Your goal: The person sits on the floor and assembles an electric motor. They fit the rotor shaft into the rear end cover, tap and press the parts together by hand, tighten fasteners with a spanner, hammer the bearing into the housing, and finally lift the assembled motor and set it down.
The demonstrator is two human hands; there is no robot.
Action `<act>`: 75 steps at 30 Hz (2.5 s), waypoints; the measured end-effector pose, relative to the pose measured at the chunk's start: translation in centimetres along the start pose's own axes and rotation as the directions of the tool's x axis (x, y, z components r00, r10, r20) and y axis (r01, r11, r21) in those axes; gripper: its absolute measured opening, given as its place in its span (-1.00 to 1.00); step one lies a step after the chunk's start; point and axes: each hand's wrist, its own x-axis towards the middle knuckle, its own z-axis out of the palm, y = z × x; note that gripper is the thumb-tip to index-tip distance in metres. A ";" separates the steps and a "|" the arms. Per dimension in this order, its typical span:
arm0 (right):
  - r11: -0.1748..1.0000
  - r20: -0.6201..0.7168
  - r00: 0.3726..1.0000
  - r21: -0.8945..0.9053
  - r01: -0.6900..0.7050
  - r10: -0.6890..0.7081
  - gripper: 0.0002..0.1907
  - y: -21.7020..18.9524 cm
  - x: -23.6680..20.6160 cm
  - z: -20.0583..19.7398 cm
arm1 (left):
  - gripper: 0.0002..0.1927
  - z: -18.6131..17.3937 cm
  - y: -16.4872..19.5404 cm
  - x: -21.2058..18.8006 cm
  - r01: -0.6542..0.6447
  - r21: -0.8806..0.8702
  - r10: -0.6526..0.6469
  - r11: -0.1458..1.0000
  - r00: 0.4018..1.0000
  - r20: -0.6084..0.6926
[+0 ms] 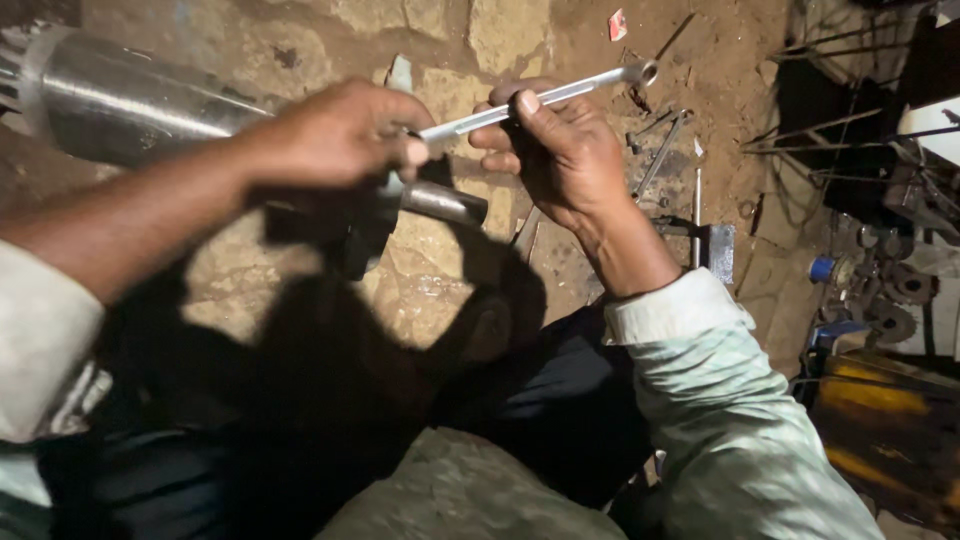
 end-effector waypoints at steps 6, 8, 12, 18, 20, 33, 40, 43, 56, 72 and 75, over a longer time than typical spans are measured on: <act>0.999 0.029 0.999 -0.038 0.036 -0.035 -0.77 -0.3 0.4 -0.9 | -0.74 -2.1 0.8 -0.6 0.149 -0.034 -0.151 0.988 0.985 -0.082; 0.998 0.021 0.999 -0.045 0.036 -0.035 -0.78 -0.6 0.4 -1.1 | -0.72 -2.1 1.0 -0.6 0.171 -0.054 -0.175 0.984 0.982 -0.070; 0.999 -0.027 0.999 -0.033 0.033 -0.034 -0.78 -0.7 0.5 -2.1 | -0.69 -1.8 0.6 -0.4 0.188 -0.114 -0.195 0.976 0.979 -0.061; 0.989 -0.105 0.984 -0.004 0.146 -0.145 -0.80 -1.4 1.5 -4.4 | -0.68 -1.8 -1.1 -0.1 0.087 -0.363 -0.138 0.928 0.984 -0.117; 0.952 -0.084 0.975 -0.247 0.180 -0.206 -0.79 -2.3 1.5 -4.4 | -0.70 -1.8 -1.5 0.1 0.080 -0.353 -0.135 0.932 0.981 -0.136; 0.578 -0.162 0.955 -0.816 0.013 -0.250 -0.60 16.3 -2.5 -1.5 | -0.73 0.2 -5.2 3.5 0.070 -0.040 -0.075 0.997 0.990 -0.119; 0.638 -0.377 0.918 -0.738 -0.221 -0.118 -0.62 28.9 -5.9 -1.6 | -0.72 0.4 -9.6 7.0 0.274 0.419 -0.259 0.865 0.961 -0.094; 0.614 -0.359 0.918 -0.767 -0.187 -0.169 -0.65 29.3 -4.9 -0.6 | -0.65 -0.3 -9.9 6.0 0.222 0.490 -0.168 0.843 0.974 -0.152; 0.451 -0.282 0.912 -0.883 -0.126 -0.297 -0.76 28.2 -3.6 2.3 | -0.40 3.4 -8.0 3.6 0.282 0.160 -0.247 0.946 0.946 -0.210; 0.706 -0.013 0.706 0.024 -0.708 0.708 -0.76 18.9 -0.6 -6.4 | -0.47 3.6 -8.3 5.0 0.312 0.261 -0.272 0.914 0.945 -0.180; 0.738 -0.166 0.792 -0.290 -0.609 0.588 -0.72 21.0 -2.1 -7.4 | -0.45 3.4 -7.3 3.3 0.221 0.323 -0.160 0.920 0.965 -0.206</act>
